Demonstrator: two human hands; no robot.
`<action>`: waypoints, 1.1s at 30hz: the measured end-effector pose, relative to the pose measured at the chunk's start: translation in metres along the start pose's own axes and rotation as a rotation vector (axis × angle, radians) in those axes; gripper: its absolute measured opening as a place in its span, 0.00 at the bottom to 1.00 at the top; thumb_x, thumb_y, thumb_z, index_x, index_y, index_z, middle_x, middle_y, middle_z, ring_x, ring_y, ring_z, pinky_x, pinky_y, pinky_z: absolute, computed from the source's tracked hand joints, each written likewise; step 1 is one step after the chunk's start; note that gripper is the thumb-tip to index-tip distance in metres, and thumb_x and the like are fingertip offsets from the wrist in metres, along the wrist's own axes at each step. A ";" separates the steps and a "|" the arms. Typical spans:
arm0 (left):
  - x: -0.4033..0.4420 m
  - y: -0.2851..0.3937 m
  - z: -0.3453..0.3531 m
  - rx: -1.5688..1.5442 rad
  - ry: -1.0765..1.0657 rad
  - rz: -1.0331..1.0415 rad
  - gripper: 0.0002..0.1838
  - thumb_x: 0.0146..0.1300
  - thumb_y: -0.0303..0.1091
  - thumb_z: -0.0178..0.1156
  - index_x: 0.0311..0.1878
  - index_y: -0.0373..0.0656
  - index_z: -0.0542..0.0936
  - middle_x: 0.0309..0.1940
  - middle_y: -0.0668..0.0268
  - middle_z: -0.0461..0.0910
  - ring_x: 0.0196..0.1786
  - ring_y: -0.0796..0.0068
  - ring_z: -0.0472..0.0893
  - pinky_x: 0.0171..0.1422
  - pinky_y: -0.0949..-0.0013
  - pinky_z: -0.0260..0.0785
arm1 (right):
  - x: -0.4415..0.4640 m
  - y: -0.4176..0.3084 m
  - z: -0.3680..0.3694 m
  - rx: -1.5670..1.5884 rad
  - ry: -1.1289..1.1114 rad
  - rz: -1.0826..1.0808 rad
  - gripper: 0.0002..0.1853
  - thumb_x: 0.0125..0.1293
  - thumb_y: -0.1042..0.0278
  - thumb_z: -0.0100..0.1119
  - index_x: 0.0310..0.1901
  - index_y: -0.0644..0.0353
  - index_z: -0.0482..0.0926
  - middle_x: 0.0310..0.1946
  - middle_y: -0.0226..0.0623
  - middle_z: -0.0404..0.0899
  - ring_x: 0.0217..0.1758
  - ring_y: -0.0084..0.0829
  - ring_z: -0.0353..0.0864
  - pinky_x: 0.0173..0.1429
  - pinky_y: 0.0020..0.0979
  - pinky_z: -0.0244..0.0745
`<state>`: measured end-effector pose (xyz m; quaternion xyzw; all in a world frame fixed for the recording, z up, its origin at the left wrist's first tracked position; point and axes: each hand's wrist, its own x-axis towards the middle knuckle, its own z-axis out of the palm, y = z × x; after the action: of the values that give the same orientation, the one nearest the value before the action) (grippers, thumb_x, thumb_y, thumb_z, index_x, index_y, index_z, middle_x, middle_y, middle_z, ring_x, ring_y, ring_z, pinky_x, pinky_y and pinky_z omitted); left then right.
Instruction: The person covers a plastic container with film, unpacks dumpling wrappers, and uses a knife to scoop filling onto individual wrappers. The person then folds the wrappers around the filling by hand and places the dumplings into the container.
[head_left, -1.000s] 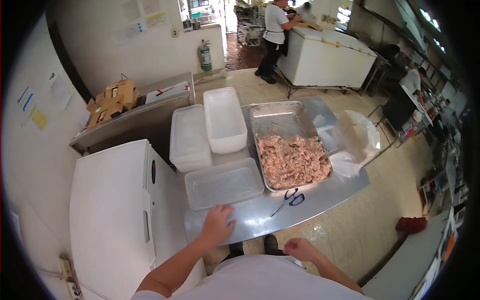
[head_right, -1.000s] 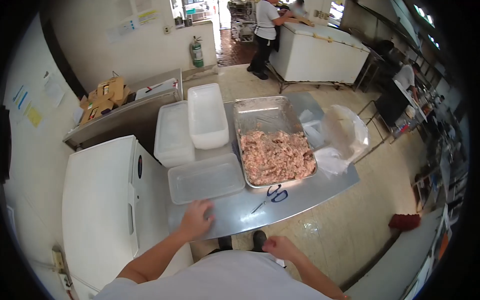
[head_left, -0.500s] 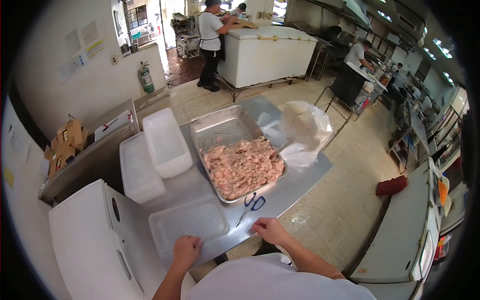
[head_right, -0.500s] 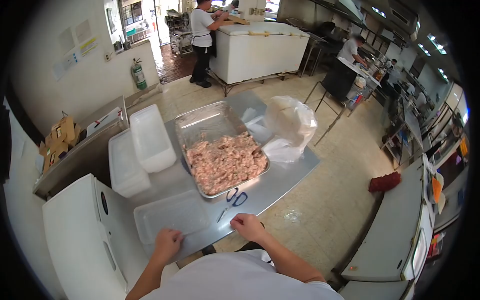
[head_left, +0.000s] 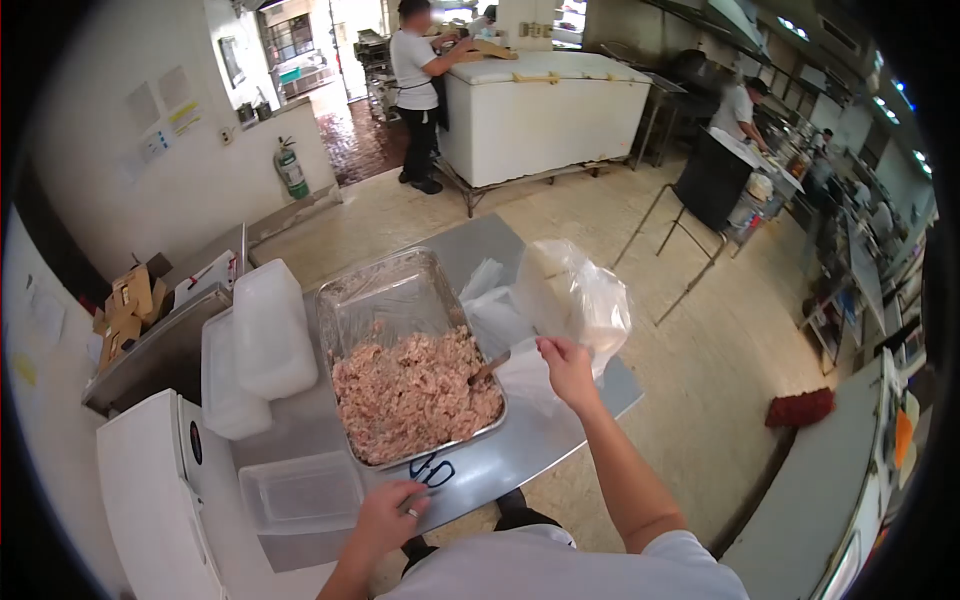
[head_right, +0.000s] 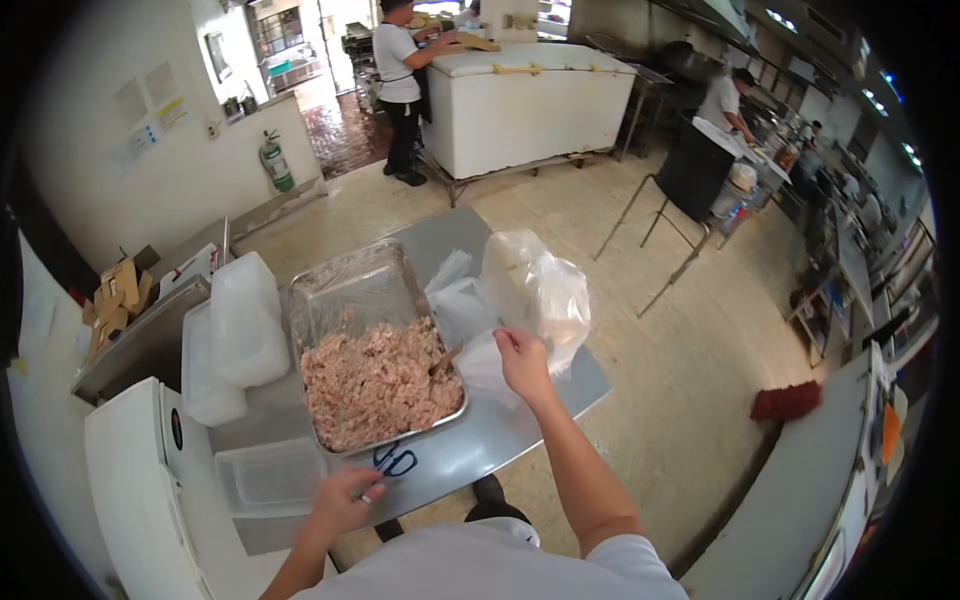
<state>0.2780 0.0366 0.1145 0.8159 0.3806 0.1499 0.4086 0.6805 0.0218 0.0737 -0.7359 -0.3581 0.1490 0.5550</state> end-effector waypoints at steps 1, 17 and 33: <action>0.001 0.006 0.013 -0.012 -0.017 -0.007 0.14 0.65 0.38 0.71 0.50 0.42 0.89 0.48 0.55 0.88 0.53 0.50 0.85 0.60 0.56 0.78 | 0.025 0.003 0.007 0.028 -0.004 -0.022 0.14 0.75 0.64 0.62 0.48 0.68 0.87 0.33 0.49 0.87 0.36 0.31 0.84 0.45 0.33 0.78; -0.013 0.028 0.068 -0.057 0.177 -0.348 0.13 0.66 0.37 0.71 0.49 0.41 0.89 0.46 0.54 0.89 0.48 0.53 0.88 0.52 0.59 0.80 | 0.166 0.027 0.108 -0.707 -0.371 -0.074 0.12 0.65 0.68 0.61 0.43 0.66 0.87 0.43 0.57 0.88 0.50 0.58 0.87 0.57 0.52 0.82; 0.077 0.077 0.008 -0.847 0.210 -0.057 0.24 0.78 0.40 0.62 0.70 0.37 0.76 0.60 0.56 0.84 0.63 0.65 0.83 0.69 0.63 0.74 | 0.013 -0.161 0.012 0.291 -0.441 -0.070 0.14 0.80 0.59 0.59 0.46 0.63 0.83 0.27 0.23 0.76 0.30 0.18 0.72 0.33 0.27 0.66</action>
<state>0.3721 0.0607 0.1642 0.5460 0.3474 0.3637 0.6700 0.6240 0.0596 0.2204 -0.5852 -0.4705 0.3362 0.5685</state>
